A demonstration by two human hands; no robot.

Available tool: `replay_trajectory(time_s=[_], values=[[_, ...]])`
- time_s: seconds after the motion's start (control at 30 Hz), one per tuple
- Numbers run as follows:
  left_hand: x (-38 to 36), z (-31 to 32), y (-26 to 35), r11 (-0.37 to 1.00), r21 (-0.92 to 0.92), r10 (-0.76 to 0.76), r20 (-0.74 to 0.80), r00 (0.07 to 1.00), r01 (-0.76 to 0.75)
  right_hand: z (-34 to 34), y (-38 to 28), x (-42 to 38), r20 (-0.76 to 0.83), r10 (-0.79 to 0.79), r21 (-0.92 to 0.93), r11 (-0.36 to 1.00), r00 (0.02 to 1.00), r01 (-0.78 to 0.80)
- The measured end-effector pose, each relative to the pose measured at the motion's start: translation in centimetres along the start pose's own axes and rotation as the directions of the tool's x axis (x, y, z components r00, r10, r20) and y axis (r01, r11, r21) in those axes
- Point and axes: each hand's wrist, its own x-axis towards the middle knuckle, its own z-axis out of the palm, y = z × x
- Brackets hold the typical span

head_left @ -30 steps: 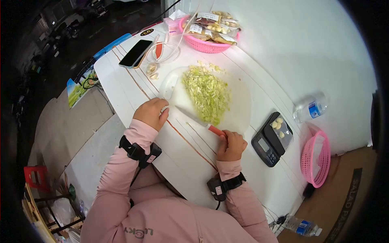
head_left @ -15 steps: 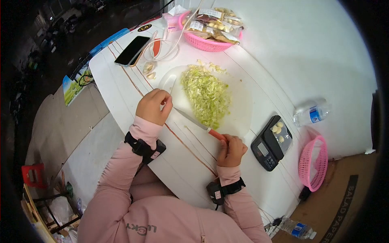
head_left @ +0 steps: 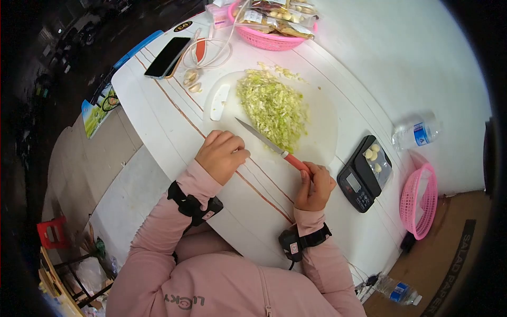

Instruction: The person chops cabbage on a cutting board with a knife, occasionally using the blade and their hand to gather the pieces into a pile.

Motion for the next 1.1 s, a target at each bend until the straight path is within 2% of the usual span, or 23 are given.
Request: replay_trajectory(time_s=[0.33,0.47,0.63,1.1], values=[[0.8,1.0,-0.5,0.999,0.033,-0.033,0.043,0.999,0.031,0.2,0.3,-0.1,-0.015,0.014,0.004,1.0,1.0,-0.014],[1.2,1.2,-0.7,0.998,0.058,0.016,0.053,0.998,-0.019,0.1,0.3,-0.1,-0.008,0.023,0.011,1.0,1.0,-0.023],[1.3,1.4,-0.4,0.978,0.196,0.061,0.061,0.996,-0.072,0.1,0.4,-0.2,-0.004,0.032,0.013,0.999,0.999,-0.032],[1.1,1.0,-0.5,0.975,0.195,0.099,0.067,0.993,-0.11,0.1,0.2,-0.1,-0.035,0.035,0.017,0.999,0.999,-0.035]])
